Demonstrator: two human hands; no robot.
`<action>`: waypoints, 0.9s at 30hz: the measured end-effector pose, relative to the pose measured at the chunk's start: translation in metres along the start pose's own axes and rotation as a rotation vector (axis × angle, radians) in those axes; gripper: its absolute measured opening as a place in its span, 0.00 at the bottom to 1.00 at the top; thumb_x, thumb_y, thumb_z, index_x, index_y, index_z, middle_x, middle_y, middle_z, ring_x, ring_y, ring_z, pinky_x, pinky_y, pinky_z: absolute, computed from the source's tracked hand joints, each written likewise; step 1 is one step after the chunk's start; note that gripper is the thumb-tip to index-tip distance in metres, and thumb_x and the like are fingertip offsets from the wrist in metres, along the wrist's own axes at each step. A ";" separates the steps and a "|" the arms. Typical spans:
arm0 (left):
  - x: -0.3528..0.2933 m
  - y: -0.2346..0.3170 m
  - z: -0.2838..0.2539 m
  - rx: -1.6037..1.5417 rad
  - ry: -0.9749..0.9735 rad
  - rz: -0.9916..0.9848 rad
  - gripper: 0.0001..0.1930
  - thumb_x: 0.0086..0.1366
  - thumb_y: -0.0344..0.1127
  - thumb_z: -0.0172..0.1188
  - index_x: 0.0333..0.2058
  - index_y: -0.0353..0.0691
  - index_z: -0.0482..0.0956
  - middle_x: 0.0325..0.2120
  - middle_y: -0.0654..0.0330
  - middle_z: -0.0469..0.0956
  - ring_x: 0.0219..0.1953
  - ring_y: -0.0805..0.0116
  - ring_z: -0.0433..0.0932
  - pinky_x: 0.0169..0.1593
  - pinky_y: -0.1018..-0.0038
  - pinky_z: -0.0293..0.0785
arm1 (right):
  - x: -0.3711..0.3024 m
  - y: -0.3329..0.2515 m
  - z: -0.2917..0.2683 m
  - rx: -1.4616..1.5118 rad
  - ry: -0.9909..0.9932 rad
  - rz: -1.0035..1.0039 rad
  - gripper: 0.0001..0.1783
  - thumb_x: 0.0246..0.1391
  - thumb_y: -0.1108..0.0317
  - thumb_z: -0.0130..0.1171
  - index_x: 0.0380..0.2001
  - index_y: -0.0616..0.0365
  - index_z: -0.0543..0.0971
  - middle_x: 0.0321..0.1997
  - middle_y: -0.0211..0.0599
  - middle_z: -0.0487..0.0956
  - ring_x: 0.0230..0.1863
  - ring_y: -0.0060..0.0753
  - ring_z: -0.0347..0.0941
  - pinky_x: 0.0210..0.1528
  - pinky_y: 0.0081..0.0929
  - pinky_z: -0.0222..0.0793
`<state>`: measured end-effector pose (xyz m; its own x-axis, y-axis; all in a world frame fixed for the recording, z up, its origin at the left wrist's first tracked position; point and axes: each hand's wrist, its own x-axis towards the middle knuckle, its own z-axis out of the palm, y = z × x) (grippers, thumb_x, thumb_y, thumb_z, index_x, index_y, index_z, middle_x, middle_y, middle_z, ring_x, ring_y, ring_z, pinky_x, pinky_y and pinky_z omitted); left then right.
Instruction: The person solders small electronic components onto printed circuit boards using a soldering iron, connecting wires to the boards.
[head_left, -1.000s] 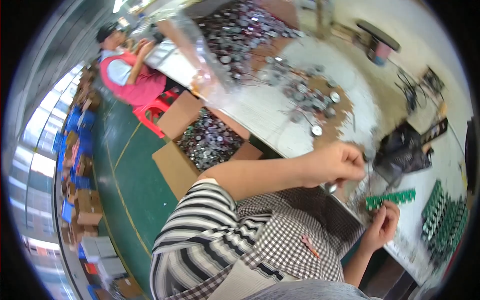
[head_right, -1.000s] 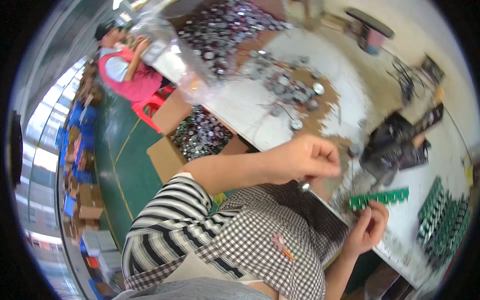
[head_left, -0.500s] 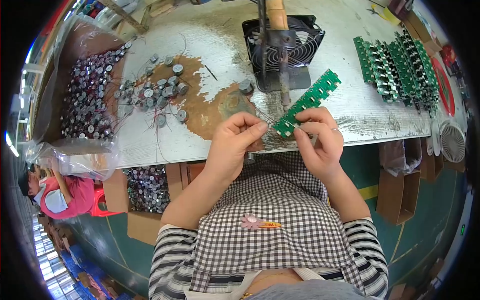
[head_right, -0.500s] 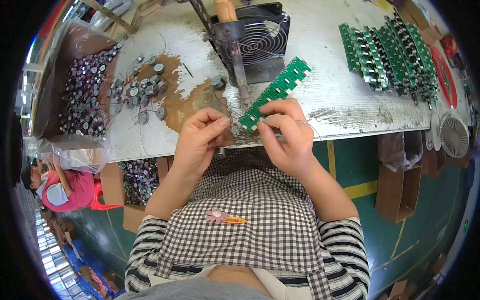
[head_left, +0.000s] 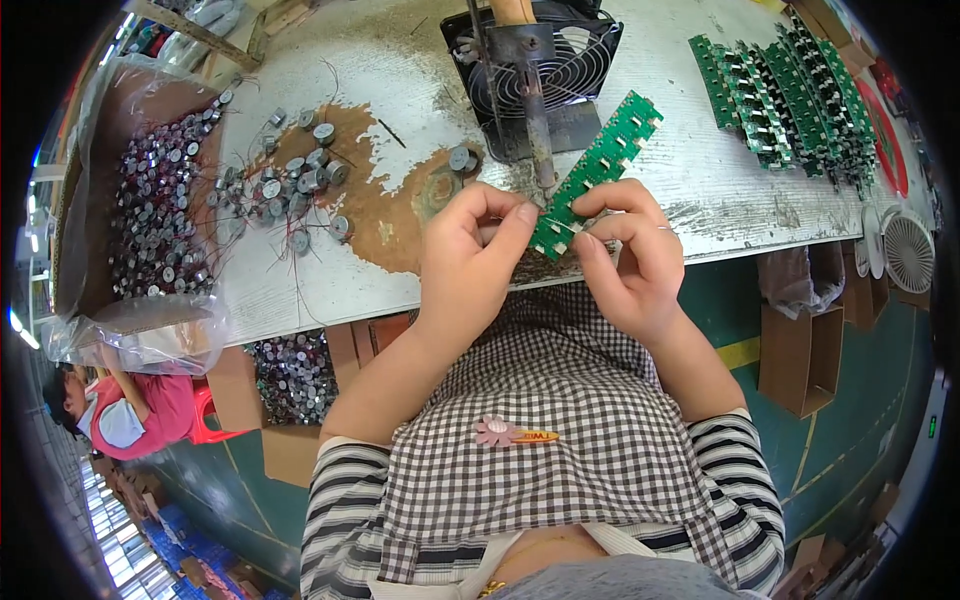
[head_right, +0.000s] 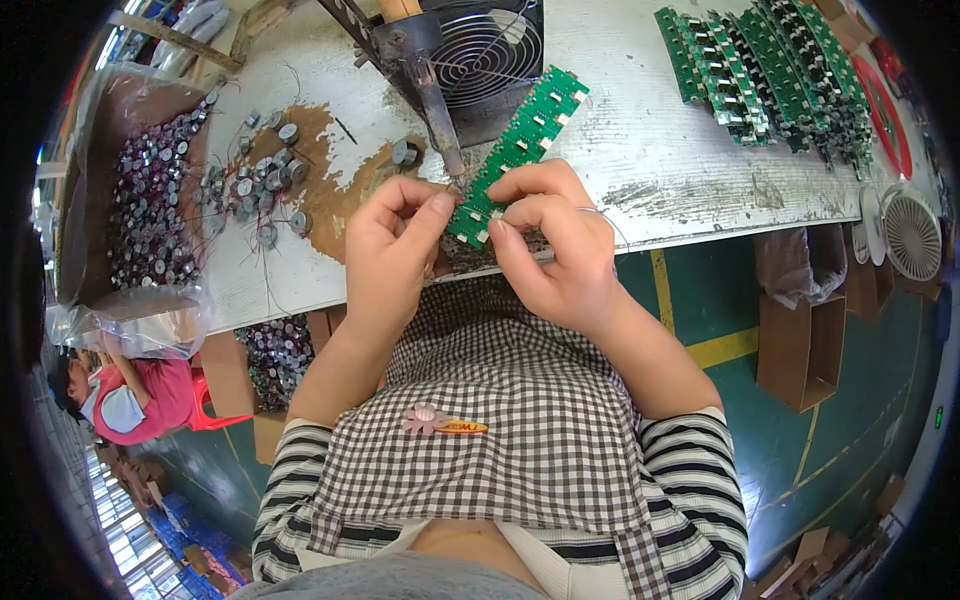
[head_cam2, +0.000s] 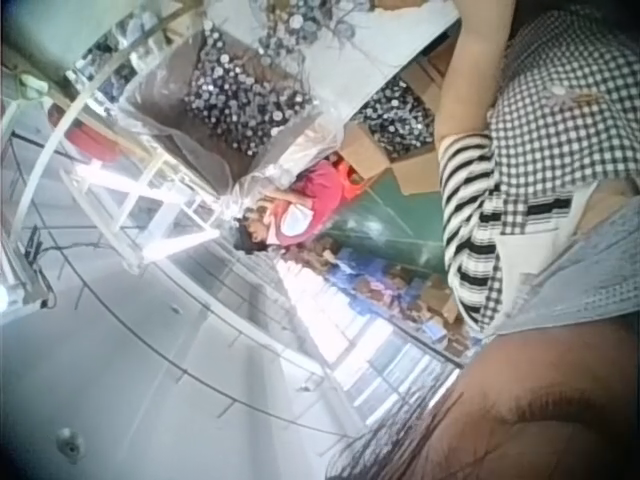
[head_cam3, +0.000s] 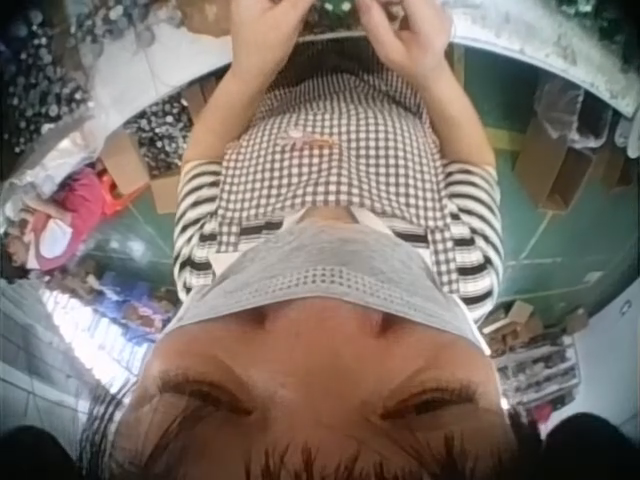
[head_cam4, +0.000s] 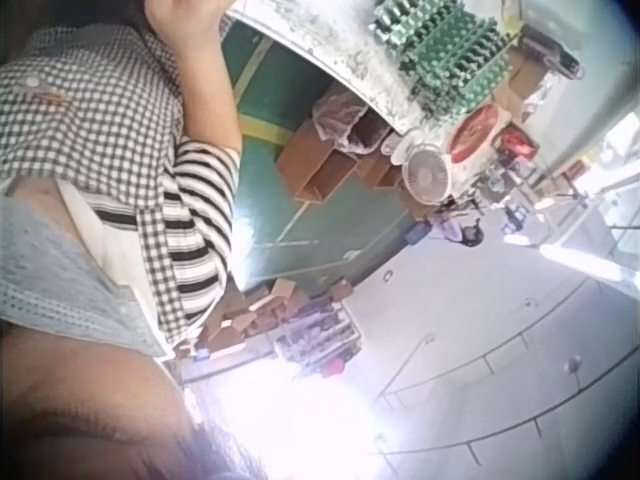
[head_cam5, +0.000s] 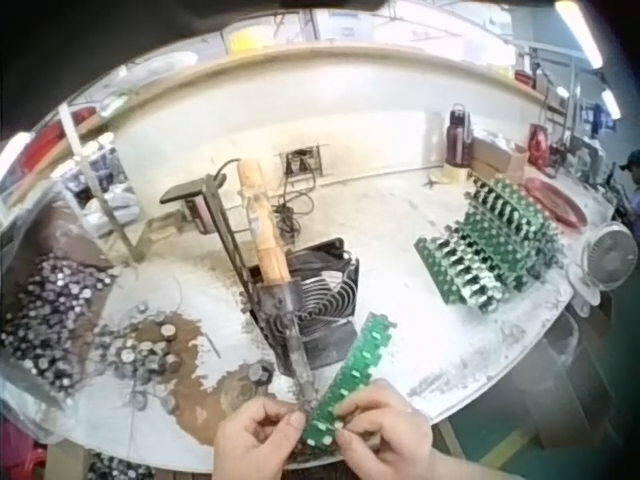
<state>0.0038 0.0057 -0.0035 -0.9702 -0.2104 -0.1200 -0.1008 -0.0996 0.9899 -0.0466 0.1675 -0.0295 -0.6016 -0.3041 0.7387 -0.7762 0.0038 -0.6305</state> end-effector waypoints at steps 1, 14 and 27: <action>0.000 -0.001 0.000 0.000 0.000 -0.003 0.07 0.61 0.30 0.58 0.30 0.32 0.73 0.27 0.63 0.75 0.27 0.81 0.72 0.31 0.83 0.68 | -0.001 -0.001 0.000 0.000 0.000 0.003 0.08 0.42 0.83 0.59 0.26 0.65 0.71 0.35 0.47 0.77 0.29 0.36 0.71 0.29 0.25 0.68; 0.002 0.001 0.008 0.023 0.064 0.119 0.06 0.61 0.27 0.58 0.27 0.33 0.72 0.23 0.66 0.74 0.24 0.87 0.68 0.26 0.86 0.66 | 0.007 -0.001 0.001 -0.105 0.021 -0.051 0.08 0.41 0.83 0.60 0.26 0.64 0.72 0.33 0.46 0.76 0.30 0.36 0.72 0.29 0.24 0.68; 0.001 -0.002 0.000 0.026 -0.065 0.151 0.04 0.58 0.26 0.59 0.26 0.33 0.74 0.27 0.65 0.77 0.24 0.86 0.67 0.27 0.87 0.63 | -0.003 -0.005 0.001 -0.042 0.015 0.034 0.08 0.42 0.83 0.60 0.26 0.65 0.72 0.33 0.45 0.76 0.30 0.36 0.71 0.29 0.26 0.68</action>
<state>0.0033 0.0052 -0.0052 -0.9870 -0.1572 0.0344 0.0422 -0.0467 0.9980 -0.0404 0.1672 -0.0284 -0.6299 -0.2891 0.7208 -0.7625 0.0536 -0.6448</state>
